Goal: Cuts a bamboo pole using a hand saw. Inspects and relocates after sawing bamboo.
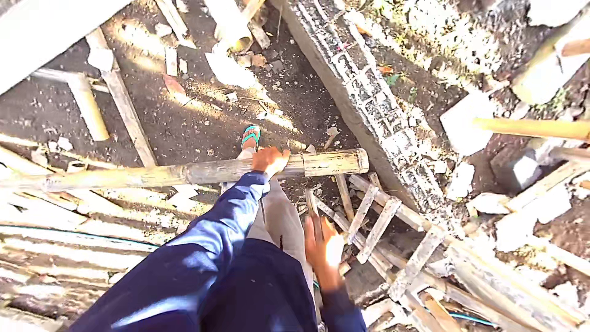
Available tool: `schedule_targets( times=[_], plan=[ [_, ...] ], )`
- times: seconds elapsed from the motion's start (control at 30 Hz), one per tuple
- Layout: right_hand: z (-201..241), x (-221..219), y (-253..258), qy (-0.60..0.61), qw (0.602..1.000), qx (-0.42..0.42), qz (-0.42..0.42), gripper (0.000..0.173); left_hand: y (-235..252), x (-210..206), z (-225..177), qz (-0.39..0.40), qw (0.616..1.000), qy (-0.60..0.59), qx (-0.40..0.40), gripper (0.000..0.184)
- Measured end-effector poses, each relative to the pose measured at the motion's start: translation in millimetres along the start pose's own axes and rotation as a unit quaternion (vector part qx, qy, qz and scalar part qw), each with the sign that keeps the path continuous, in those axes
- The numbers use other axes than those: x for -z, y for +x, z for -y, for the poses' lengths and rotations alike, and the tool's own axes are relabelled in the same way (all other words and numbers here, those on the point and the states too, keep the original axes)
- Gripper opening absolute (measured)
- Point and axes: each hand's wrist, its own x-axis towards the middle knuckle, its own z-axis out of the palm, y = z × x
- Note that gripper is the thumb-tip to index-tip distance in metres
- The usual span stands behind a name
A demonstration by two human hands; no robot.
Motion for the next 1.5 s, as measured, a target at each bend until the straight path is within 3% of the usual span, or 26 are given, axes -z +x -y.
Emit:
schedule_targets(
  times=[0.07, 0.13, 0.27, 0.33, 0.43, 0.5, 0.57, 0.63, 0.73, 0.8, 0.87, 0.97, 1.03, 1.07, 1.2, 1.27, 1.43, 1.5],
  plan=[
    [11.8, -18.1, 40.4, 0.011, 0.999, -0.025, 0.025, 0.034, -0.4, -5.3, 2.1, 0.0, 1.0, -0.008, -0.013, 0.074],
    [8.1, -19.2, 36.5, -0.001, 1.0, -0.019, 0.013, 0.037, 6.6, 1.2, 4.6, 0.005, 1.0, -0.015, -0.02, 0.074],
    [-27.4, 16.9, -75.0, -0.013, 0.997, 0.046, -0.066, 0.039, 1.8, 1.3, 6.6, 0.029, 0.999, -0.011, -0.015, 0.073],
    [-40.6, 26.5, -95.0, -0.01, 0.995, 0.057, -0.081, 0.038, 0.4, 5.1, 3.5, 0.027, 0.999, 0.0, -0.019, 0.074],
    [-29.1, 3.8, -42.2, -0.012, 0.998, 0.051, -0.03, 0.037, 2.5, 3.3, 4.2, 0.013, 1.0, 0.009, -0.019, 0.076],
    [-3.0, -13.5, 19.1, -0.008, 1.0, 0.001, 0.009, 0.036, -2.1, -4.9, 1.2, 0.015, 1.0, -0.003, -0.022, 0.075],
    [14.5, -29.4, 42.8, 0.022, 0.998, -0.049, 0.037, 0.036, -3.0, 0.7, 9.6, 0.008, 1.0, -0.004, -0.022, 0.072],
    [5.4, -19.2, 24.1, 0.016, 0.999, -0.029, 0.014, 0.038, 0.2, 7.4, 4.9, 0.016, 1.0, -0.004, -0.018, 0.073],
    [-18.6, 10.3, -70.1, -0.009, 0.997, 0.034, -0.066, 0.038, -0.5, 9.4, 4.7, 0.027, 1.0, 0.008, 0.0, 0.075],
    [-36.8, 19.4, -91.0, -0.004, 0.994, 0.059, -0.092, 0.035, 7.8, 14.3, -1.5, 0.028, 1.0, 0.013, 0.002, 0.077],
    [-32.3, 8.6, -58.1, 0.009, 0.997, 0.052, -0.063, 0.037, 6.3, 9.8, -2.6, 0.026, 1.0, 0.016, 0.006, 0.079],
    [4.4, -15.7, 44.4, 0.028, 0.999, -0.024, 0.036, 0.036, 9.4, 8.1, -2.5, 0.006, 1.0, 0.005, -0.002, 0.076],
    [13.9, -24.1, 59.1, 0.035, 0.997, -0.047, 0.053, 0.036, 13.0, 10.3, 2.9, -0.005, 1.0, 0.004, -0.009, 0.074],
    [8.3, -22.8, 50.7, 0.034, 0.999, -0.031, 0.03, 0.037, 17.5, 16.9, -1.0, -0.007, 1.0, 0.006, -0.012, 0.074],
    [-24.0, 15.1, -75.5, 0.022, 0.997, 0.025, -0.066, 0.04, 10.3, 22.5, -3.2, 0.002, 1.0, 0.018, 0.004, 0.074],
    [-32.4, 18.0, -90.4, 0.018, 0.996, 0.031, -0.084, 0.038, 9.6, 22.8, -5.8, 0.006, 1.0, 0.028, 0.002, 0.074],
    [6.9, -29.3, 44.1, 0.052, 0.998, -0.019, 0.015, 0.035, 6.5, 15.8, -1.4, -0.011, 0.999, 0.028, 0.01, 0.074],
    [11.7, -27.7, 48.8, 0.045, 0.999, -0.024, 0.016, 0.037, 16.1, 21.3, 0.9, -0.011, 0.999, 0.03, 0.004, 0.073]
  ],
)
